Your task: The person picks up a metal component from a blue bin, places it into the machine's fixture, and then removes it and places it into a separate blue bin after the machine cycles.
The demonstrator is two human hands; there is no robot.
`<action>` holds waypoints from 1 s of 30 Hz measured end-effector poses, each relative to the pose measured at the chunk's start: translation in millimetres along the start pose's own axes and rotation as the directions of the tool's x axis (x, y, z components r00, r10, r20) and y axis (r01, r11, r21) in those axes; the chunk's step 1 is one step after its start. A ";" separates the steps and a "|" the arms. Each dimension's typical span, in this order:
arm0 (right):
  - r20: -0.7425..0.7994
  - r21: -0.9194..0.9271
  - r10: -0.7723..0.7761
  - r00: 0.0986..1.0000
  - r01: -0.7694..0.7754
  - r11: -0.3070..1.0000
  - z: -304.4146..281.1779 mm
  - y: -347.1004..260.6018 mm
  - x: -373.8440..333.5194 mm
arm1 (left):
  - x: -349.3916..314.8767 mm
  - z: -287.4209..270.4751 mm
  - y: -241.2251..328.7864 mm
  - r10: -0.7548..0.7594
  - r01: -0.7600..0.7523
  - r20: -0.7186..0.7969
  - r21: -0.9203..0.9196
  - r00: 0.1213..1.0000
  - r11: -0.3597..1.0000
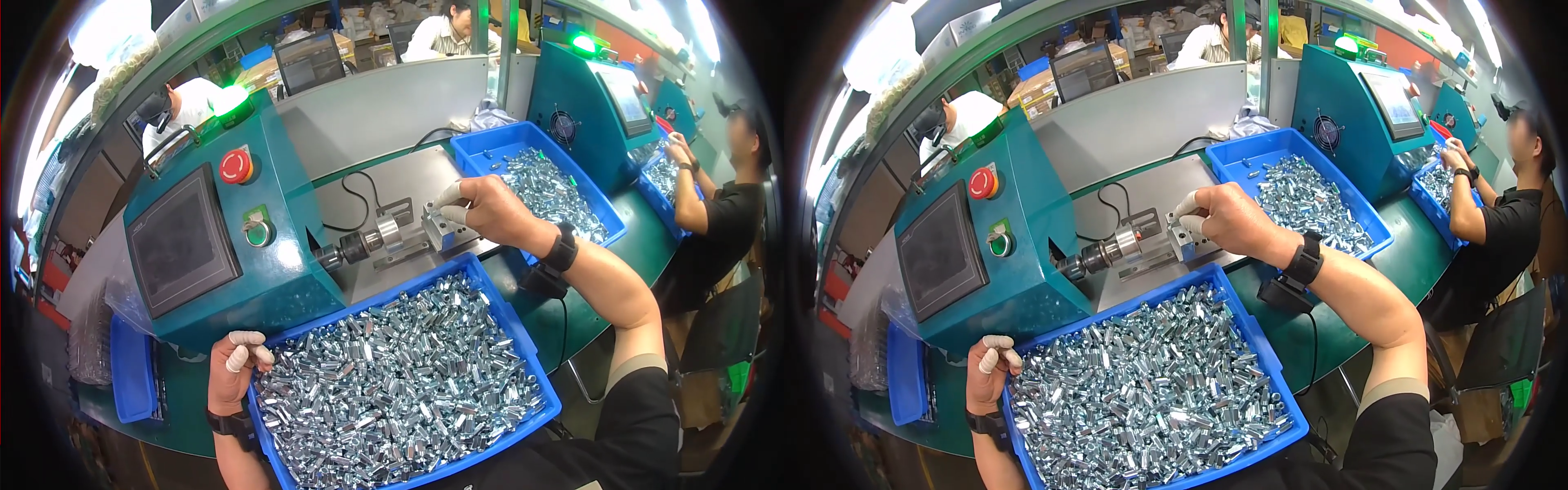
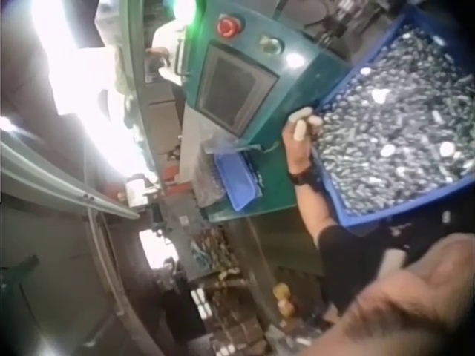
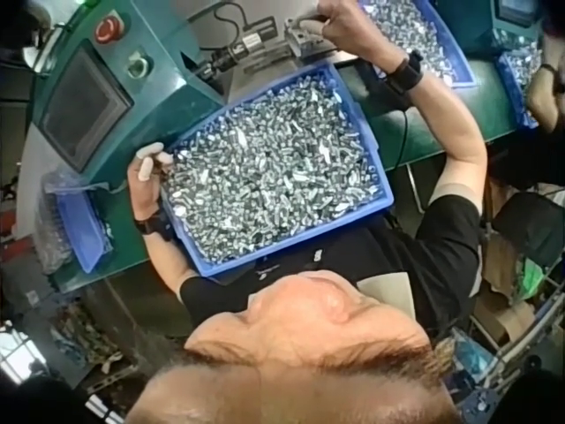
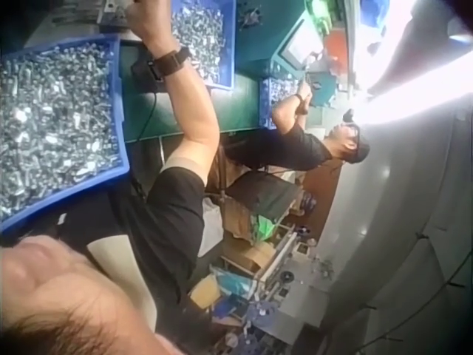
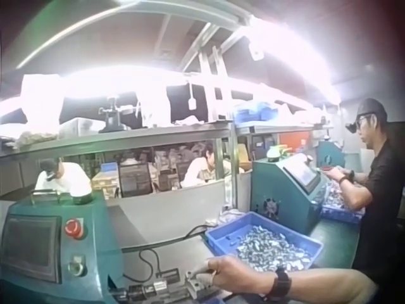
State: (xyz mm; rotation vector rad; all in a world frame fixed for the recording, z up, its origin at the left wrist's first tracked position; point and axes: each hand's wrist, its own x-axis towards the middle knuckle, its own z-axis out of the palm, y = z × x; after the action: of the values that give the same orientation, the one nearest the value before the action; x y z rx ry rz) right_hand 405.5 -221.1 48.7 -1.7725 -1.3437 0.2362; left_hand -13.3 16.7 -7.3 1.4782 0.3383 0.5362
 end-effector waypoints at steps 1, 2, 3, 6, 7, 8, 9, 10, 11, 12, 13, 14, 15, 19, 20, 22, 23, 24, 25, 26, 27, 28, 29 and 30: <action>0.006 -0.005 -0.012 1.000 0.012 1.000 -0.1 1.7 0.6 | -0.7 -0.1 -0.6 -0.004 0.004 -0.004 -0.004 1.000 1.000; 0.011 -0.009 -0.024 1.000 0.024 1.000 0.0 3.4 1.0 | -0.9 0.0 -0.8 -0.008 0.008 -0.009 -0.009 1.000 1.000; 0.020 -0.014 -0.037 0.999 0.037 0.999 0.3 3.6 1.7 | -1.7 -0.1 -1.0 0.000 0.000 -0.008 -0.008 1.000 1.000; 0.024 -0.205 -0.222 0.975 0.222 0.953 -0.9 2.3 -3.9 | -3.1 -0.4 -1.1 -0.010 0.010 -0.009 -0.010 1.000 1.000; 0.040 -0.295 -0.308 0.951 0.306 0.905 0.1 0.9 -6.0 | -2.7 -0.9 -0.7 -0.002 0.002 -0.011 -0.010 1.000 1.000; 0.041 -0.299 -0.313 0.949 0.311 0.902 2.2 -1.2 -9.2 | -2.5 -1.1 -0.8 -0.005 0.005 -0.005 -0.010 1.000 1.000; 0.028 -0.334 -0.324 0.945 0.315 0.888 5.0 -3.5 -13.2 | -2.3 -1.2 -1.0 -0.008 0.008 0.001 -0.009 1.000 1.000; 0.015 -0.368 -0.335 0.942 0.316 0.874 7.8 -5.5 -17.6 | -2.3 -1.4 -0.8 -0.012 0.012 0.008 -0.009 1.000 1.000; 0.002 -0.401 -0.345 0.938 0.317 0.859 9.5 -7.3 -20.3 | -2.2 -0.9 -0.6 -0.006 0.006 0.007 -0.009 1.000 1.000; 0.002 -0.404 -0.350 0.937 0.321 0.856 9.9 -8.1 -21.5 | -1.9 0.3 -0.5 -0.006 0.006 0.010 -0.013 1.000 1.000; 0.007 -0.404 -0.342 0.939 0.316 0.859 9.7 -8.1 -20.6 | -1.2 1.2 0.2 -0.003 0.004 0.012 -0.015 1.000 1.000; 0.012 -0.404 -0.335 0.942 0.311 0.860 9.2 -7.8 -19.7 | -0.8 1.6 0.9 -0.001 0.001 0.014 -0.018 1.000 1.000; 0.017 -0.404 -0.327 0.945 0.306 0.862 8.8 -7.8 -19.3 | -0.8 1.5 1.5 0.009 -0.008 0.010 -0.019 1.000 1.000; -0.023 -0.258 -0.270 0.963 0.255 0.932 12.3 -8.1 -25.0 | -2.8 0.2 2.3 0.012 -0.012 0.024 -0.018 1.000 1.000; -0.019 -0.261 -0.279 0.960 0.265 0.928 12.1 -8.7 -26.3 | -2.4 0.1 2.0 0.011 -0.011 0.027 -0.023 1.000 1.000; -0.002 -0.224 -0.231 0.973 0.225 0.948 10.9 -9.4 -28.6 | -2.0 0.0 1.8 0.008 -0.007 0.034 -0.031 0.999 0.999; 0.006 -0.205 -0.207 0.978 0.203 0.957 10.0 -9.6 -29.3 | -2.1 0.2 2.3 0.016 -0.015 0.029 -0.030 0.999 0.999; 0.007 -0.206 -0.215 0.977 0.211 0.955 9.4 -10.0 -29.8 | -2.5 0.4 2.7 0.006 -0.005 0.028 -0.030 1.000 1.000; 0.001 -0.163 -0.184 0.983 0.181 0.970 9.0 -10.4 -30.2 | -3.1 0.5 2.9 -0.004 0.005 0.027 -0.029 1.000 1.000; -0.004 -0.120 -0.151 0.988 0.150 0.981 8.5 -10.8 -30.3 | -3.8 0.6 3.3 -0.015 0.016 0.026 -0.028 1.000 0.999; -0.006 -0.075 -0.118 0.993 0.117 0.990 7.9 -11.1 -29.8 | -4.6 0.8 3.9 -0.010 0.011 0.022 -0.026 1.000 1.000; -0.007 -0.075 -0.122 0.992 0.121 0.990 7.1 -10.7 -29.1 | -4.5 1.2 4.0 -0.013 0.014 0.022 -0.026 1.000 1.000; 0.003 -0.053 -0.093 0.996 0.093 0.994 6.5 -10.1 -28.4 | -4.4 1.4 4.1 -0.018 0.018 0.022 -0.026 1.000 0.999; 0.014 -0.031 -0.062 0.998 0.063 0.998 6.1 -9.1 -27.5 | -4.0 1.4 4.2 -0.023 0.023 0.022 -0.026 0.999 0.999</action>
State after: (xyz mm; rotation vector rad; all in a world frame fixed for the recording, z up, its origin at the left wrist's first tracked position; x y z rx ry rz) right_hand 384.6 -241.1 42.4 -1.7547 -1.4166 0.1931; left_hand -16.5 13.4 -3.4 1.4525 0.3296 0.5039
